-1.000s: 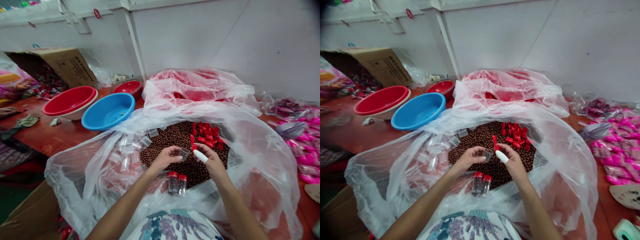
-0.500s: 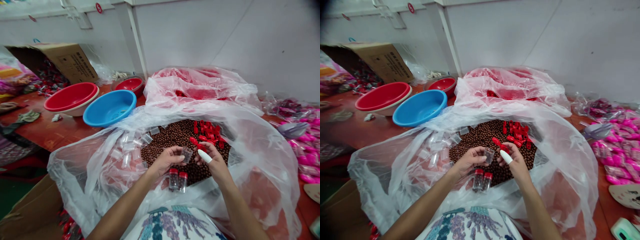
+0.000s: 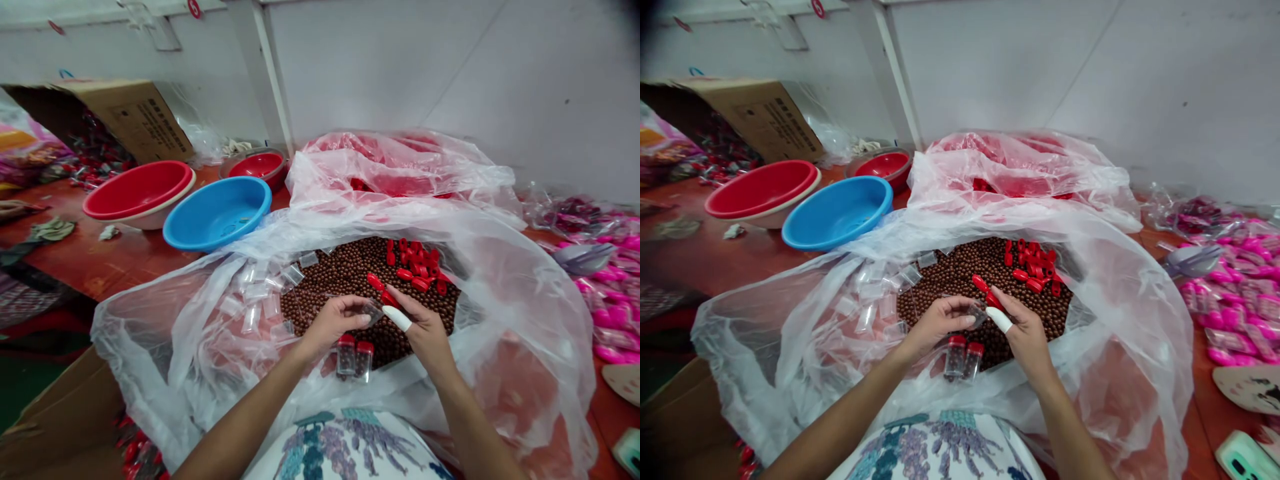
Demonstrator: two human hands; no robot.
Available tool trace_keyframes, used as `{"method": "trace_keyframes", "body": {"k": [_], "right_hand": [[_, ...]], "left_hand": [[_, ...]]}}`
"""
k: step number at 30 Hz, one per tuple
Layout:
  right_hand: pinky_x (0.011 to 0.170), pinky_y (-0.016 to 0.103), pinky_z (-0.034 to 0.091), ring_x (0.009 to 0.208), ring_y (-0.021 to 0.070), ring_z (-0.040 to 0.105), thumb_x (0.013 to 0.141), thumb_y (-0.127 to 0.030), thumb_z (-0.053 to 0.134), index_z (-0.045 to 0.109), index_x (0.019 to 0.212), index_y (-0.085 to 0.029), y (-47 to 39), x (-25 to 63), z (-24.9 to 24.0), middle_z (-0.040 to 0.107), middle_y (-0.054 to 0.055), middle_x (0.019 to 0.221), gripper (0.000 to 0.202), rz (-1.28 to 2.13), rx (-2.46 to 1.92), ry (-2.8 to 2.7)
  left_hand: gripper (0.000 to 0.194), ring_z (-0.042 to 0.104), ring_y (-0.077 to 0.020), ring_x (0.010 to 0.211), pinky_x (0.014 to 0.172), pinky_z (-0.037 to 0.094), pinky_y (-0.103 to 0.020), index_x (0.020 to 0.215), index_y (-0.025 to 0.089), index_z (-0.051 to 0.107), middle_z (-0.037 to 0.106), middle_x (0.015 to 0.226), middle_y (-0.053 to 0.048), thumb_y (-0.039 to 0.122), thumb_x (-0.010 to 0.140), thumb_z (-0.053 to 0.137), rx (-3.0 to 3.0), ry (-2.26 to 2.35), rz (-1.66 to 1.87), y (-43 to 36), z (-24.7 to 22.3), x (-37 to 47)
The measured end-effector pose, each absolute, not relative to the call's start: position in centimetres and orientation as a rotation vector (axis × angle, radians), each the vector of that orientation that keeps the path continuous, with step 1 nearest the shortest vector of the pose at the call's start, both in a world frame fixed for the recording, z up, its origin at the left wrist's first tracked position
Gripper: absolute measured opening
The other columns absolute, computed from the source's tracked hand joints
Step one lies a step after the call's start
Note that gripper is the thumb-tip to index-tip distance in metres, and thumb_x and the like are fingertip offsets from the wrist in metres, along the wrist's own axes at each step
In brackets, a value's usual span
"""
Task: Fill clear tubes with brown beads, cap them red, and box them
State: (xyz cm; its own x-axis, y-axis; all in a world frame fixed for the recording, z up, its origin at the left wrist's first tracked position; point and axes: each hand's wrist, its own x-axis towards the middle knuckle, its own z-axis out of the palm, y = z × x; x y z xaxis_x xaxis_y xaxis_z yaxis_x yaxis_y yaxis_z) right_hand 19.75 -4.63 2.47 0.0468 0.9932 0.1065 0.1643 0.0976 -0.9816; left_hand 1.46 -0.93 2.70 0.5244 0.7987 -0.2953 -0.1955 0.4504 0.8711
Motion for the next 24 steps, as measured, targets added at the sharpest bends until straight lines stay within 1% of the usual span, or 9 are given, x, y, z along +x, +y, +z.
{"method": "trace_keyframes", "body": {"k": [5,8,11,16,20,24], "right_hand": [[0.103,0.044,0.033,0.118,0.0211,0.048,0.087,-0.027,0.049,0.053,0.123,-0.03,-5.0,19.8,2.6,0.055,0.003,0.127,0.036,0.885,-1.22,-1.649],[0.101,0.043,0.036,0.117,0.0202,0.048,0.088,-0.025,0.046,0.053,0.123,-0.031,-5.2,19.8,2.5,0.056,0.002,0.125,0.036,0.893,-1.193,-1.672],[0.098,0.042,0.039,0.113,0.0201,0.051,0.087,-0.024,0.047,0.053,0.123,-0.032,-5.5,19.5,2.1,0.058,0.002,0.123,0.037,0.938,-1.201,-1.58],[0.099,0.043,0.038,0.11,0.0201,0.052,0.087,-0.024,0.048,0.052,0.124,-0.031,-5.9,18.9,1.4,0.059,0.002,0.12,0.038,0.944,-1.173,-1.474],[0.1,0.042,0.037,0.111,0.0197,0.052,0.085,-0.025,0.051,0.056,0.119,-0.03,-6.3,18.1,1.3,0.06,0.002,0.119,0.034,0.951,-1.223,-1.313],[0.1,0.041,0.037,0.112,0.0189,0.052,0.084,-0.026,0.055,0.06,0.115,-0.029,-6.8,17.1,1.1,0.062,0.002,0.117,0.032,1.0,-1.28,-1.07]], "left_hand": [[0.043,0.061,-0.0145,0.075,0.076,0.046,-0.029,0.1,0.012,0.067,0.068,0.089,-0.007,0.025,0.06,0.077,0.868,0.888,0.713,-1.3,2.3,1.5],[0.045,0.061,-0.0151,0.075,0.074,0.046,-0.029,0.101,0.012,0.067,0.069,0.09,-0.007,0.025,0.06,0.077,0.869,0.914,0.709,-1.5,2.2,1.5],[0.045,0.062,-0.016,0.075,0.074,0.046,-0.029,0.101,0.011,0.067,0.069,0.089,-0.008,0.025,0.06,0.077,0.884,0.915,0.701,-1.6,2.3,1.5],[0.041,0.062,-0.0179,0.079,0.076,0.046,-0.029,0.1,0.013,0.069,0.069,0.091,-0.008,0.026,0.061,0.075,0.943,0.928,0.676,-1.7,2.7,1.6],[0.038,0.062,-0.0185,0.083,0.081,0.045,-0.03,0.1,0.015,0.07,0.069,0.097,-0.007,0.026,0.063,0.074,1.005,0.937,0.681,-1.8,2.6,1.7],[0.04,0.062,-0.0185,0.082,0.081,0.045,-0.031,0.104,0.016,0.068,0.069,0.097,-0.006,0.028,0.066,0.072,1.06,0.913,0.679,-2.2,2.2,2.1]]}}
